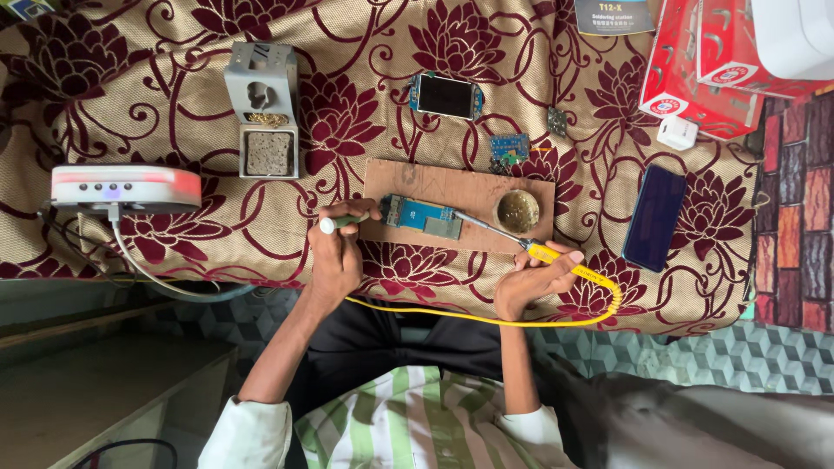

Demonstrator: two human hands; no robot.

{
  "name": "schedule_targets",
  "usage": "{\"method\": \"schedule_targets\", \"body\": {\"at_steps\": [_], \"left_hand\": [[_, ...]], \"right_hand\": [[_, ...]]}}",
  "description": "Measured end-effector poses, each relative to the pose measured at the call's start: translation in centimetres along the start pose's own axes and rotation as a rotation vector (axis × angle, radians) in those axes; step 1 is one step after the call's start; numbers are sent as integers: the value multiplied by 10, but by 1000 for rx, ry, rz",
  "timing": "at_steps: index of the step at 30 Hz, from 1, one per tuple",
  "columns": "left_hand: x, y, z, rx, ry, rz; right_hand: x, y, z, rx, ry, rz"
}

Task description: The person uses a soldering iron and a small bottle to work on a blue circuit board placed on a wooden board. They repeatedly apply liquid from the bottle and use the soldering iron on various points of the board.

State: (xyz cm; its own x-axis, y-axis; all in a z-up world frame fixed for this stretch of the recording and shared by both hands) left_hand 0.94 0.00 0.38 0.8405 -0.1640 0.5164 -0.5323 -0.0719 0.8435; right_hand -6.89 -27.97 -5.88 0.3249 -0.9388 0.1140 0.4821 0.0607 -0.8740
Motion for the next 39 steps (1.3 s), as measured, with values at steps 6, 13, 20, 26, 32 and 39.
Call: {"method": "schedule_targets", "body": {"at_steps": [6,13,20,26,32,39], "left_hand": [[2,2,0,25,7,-8],[2,1,0,31,21,24],[2,-1,1,37,25,29],[2,2,1,3,29,39],[4,3,1,-15,37,54],[5,4,0,-5,37,1]], "right_hand": [[2,-1,3,-7,15,16],[0,-10,8,-108,-55,-46],[8,-32,25,-308,-254,-224],[10,-59,42,-473,-465,-344],[12,-101,72,-588,-943,-472],[12,-123,124,-786,-1149,-172]]}}
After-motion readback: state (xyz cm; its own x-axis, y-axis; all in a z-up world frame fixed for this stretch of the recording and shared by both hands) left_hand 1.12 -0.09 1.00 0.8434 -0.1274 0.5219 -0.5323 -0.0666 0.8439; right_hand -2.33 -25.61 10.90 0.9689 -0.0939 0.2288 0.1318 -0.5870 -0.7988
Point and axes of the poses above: each hand's wrist, its own x-axis towards the middle knuckle, its own z-axis out of the palm, y = z × x, the point moved 1 cm from there along x, towards the middle knuckle, and after that the axes turned 3 degrees about x, right-handed, at the moved point
